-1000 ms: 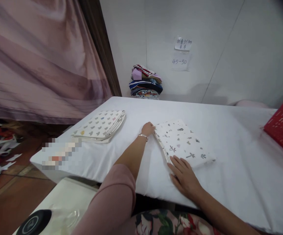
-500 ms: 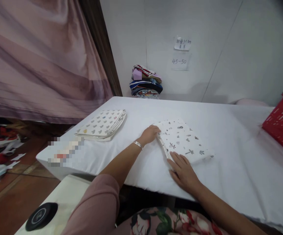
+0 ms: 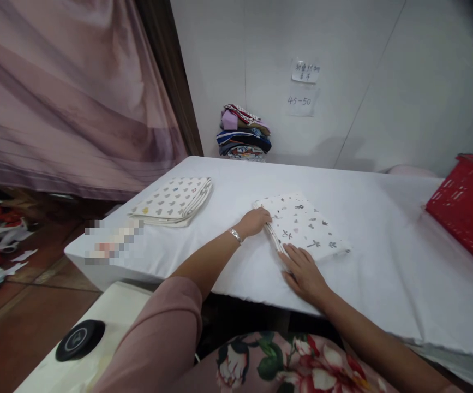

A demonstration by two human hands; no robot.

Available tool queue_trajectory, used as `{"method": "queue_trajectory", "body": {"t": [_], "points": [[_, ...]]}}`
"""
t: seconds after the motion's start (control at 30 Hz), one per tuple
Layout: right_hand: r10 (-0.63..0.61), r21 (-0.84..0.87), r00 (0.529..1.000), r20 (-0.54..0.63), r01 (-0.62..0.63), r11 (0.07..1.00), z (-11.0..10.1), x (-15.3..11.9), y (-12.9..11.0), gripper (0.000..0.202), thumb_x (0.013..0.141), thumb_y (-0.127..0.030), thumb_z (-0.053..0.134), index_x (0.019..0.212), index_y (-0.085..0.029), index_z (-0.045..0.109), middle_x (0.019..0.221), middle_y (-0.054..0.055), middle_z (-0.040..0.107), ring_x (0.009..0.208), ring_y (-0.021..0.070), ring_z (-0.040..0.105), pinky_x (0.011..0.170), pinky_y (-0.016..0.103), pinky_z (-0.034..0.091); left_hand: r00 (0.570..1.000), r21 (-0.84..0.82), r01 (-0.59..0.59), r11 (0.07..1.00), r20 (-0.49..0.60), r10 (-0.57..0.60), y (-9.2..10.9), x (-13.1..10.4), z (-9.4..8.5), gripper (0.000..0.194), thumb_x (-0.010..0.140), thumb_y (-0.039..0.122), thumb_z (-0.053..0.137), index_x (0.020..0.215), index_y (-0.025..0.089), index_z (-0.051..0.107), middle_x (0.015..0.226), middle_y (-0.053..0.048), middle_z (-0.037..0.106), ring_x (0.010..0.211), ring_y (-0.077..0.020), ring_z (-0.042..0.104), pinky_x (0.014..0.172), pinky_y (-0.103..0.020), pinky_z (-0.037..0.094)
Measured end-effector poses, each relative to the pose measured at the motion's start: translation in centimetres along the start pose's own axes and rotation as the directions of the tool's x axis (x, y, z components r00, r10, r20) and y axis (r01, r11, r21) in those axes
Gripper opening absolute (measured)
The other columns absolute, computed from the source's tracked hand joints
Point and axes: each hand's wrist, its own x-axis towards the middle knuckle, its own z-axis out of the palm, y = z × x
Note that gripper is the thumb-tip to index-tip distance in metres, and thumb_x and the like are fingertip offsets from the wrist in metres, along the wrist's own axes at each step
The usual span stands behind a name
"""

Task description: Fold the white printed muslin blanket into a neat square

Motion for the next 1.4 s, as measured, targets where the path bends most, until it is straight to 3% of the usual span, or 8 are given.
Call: {"method": "queue_trajectory", "body": {"t": [0.23, 0.47, 0.67, 0.8, 0.93, 1.03, 1.2, 1.4], "points": [[0.002, 0.007, 1.0, -0.015, -0.002, 1.0, 0.0, -0.1, -0.1, 0.052, 0.086, -0.026, 0.043, 0.137, -0.015, 0.038, 0.144, 0.013, 0.035, 0.134, 0.0248, 0.026, 0.105, 0.047, 0.028, 0.999, 0.04, 0.02, 0.999, -0.04, -0.019, 0.1, -0.3, -0.3, 0.028, 0.085, 0.01, 0.043, 0.093, 0.021, 0.068, 0.1, -0.004, 0.065, 0.1, -0.0167, 0.053, 0.082, -0.028, 0.045], [0.002, -0.004, 1.0, 0.018, -0.002, 1.0, -0.2, 0.0, -0.1, 0.047, 0.087, -0.027, 0.042, 0.132, -0.015, 0.044, 0.143, 0.011, 0.038, 0.132, 0.0247, 0.031, 0.105, 0.046, 0.027, 0.983, -0.027, 0.149, 0.988, -0.101, -0.151, 0.5, -1.5, 0.5, 0.025, 0.083, 0.011, 0.048, 0.095, 0.022, 0.067, 0.105, -0.003, 0.064, 0.104, -0.017, 0.052, 0.077, -0.027, 0.047], [0.003, 0.017, 1.0, 0.015, -0.004, 1.0, -0.2, 0.1, -0.3, 0.049, 0.086, -0.026, 0.043, 0.134, -0.017, 0.044, 0.141, 0.012, 0.04, 0.131, 0.0256, 0.032, 0.104, 0.048, 0.028, 0.989, -0.045, 0.039, 0.998, -0.138, -0.045, 3.0, -1.4, 0.1, 0.032, 0.075, 0.007, 0.05, 0.1, 0.019, 0.066, 0.105, -0.006, 0.064, 0.104, -0.0201, 0.052, 0.089, -0.036, 0.042], [0.012, 0.094, 0.999, 0.033, -0.015, 0.995, -0.6, 0.0, -0.3, 0.052, 0.087, -0.03, 0.044, 0.138, -0.02, 0.039, 0.141, 0.011, 0.04, 0.131, 0.0257, 0.034, 0.104, 0.05, 0.029, 0.986, -0.141, 0.016, 0.99, -0.164, -0.04, 4.1, -2.1, 1.5, 0.033, 0.075, 0.006, 0.046, 0.097, 0.02, 0.067, 0.104, -0.006, 0.066, 0.102, -0.0187, 0.054, 0.089, -0.037, 0.043], [0.091, 0.213, 0.996, -0.011, -0.086, 0.973, -2.2, 1.1, 1.9, 0.052, 0.09, -0.037, 0.042, 0.139, -0.024, 0.036, 0.138, 0.008, 0.045, 0.129, 0.0227, 0.038, 0.103, 0.045, 0.035, 0.948, -0.306, 0.091, 0.948, -0.265, -0.176, 4.3, -2.5, 3.2, 0.037, 0.071, 0.003, 0.045, 0.096, 0.019, 0.067, 0.104, -0.004, 0.066, 0.103, -0.0174, 0.054, 0.094, -0.037, 0.043], [0.218, 0.155, 0.974, -0.067, -0.205, 0.966, -3.2, 2.5, 5.1, 0.05, 0.091, -0.04, 0.039, 0.138, -0.024, 0.038, 0.141, 0.008, 0.041, 0.132, 0.0243, 0.033, 0.104, 0.048, 0.033, 0.91, -0.384, 0.158, 0.91, -0.302, -0.285, 4.9, -2.5, 3.3, 0.028, 0.075, 0.009, 0.048, 0.091, 0.019, 0.068, 0.101, -0.003, 0.067, 0.1, -0.0169, 0.056, 0.095, -0.036, 0.042], [0.403, -0.097, 0.901, 0.16, -0.392, 0.915, -1.8, 3.1, 9.2, 0.049, 0.09, -0.043, 0.039, 0.132, -0.019, 0.046, 0.143, 0.012, 0.036, 0.133, 0.0297, 0.029, 0.103, 0.053, 0.031, 0.873, -0.418, 0.245, 0.875, -0.297, -0.387, 6.5, -1.8, 2.8, 0.024, 0.087, 0.028, 0.046, 0.077, 0.02, 0.066, 0.084, -0.001, 0.067, 0.085, -0.0146, 0.058, 0.089, -0.033, 0.043], [0.445, -0.022, 0.857, 0.259, -0.455, 0.89, -2.2, 3.4, 11.1, 0.048, 0.089, -0.041, 0.039, 0.128, -0.018, 0.052, 0.142, 0.01, 0.039, 0.132, 0.0255, 0.032, 0.106, 0.044, 0.029, 0.745, -0.474, 0.464, 0.748, -0.248, -0.619, 7.3, -0.6, 3.2, 0.013, 0.077, 0.015, 0.051, 0.071, 0.018, 0.063, 0.084, -0.003, 0.065, 0.095, -0.0175, 0.055, 0.09, -0.033, 0.043]]}}
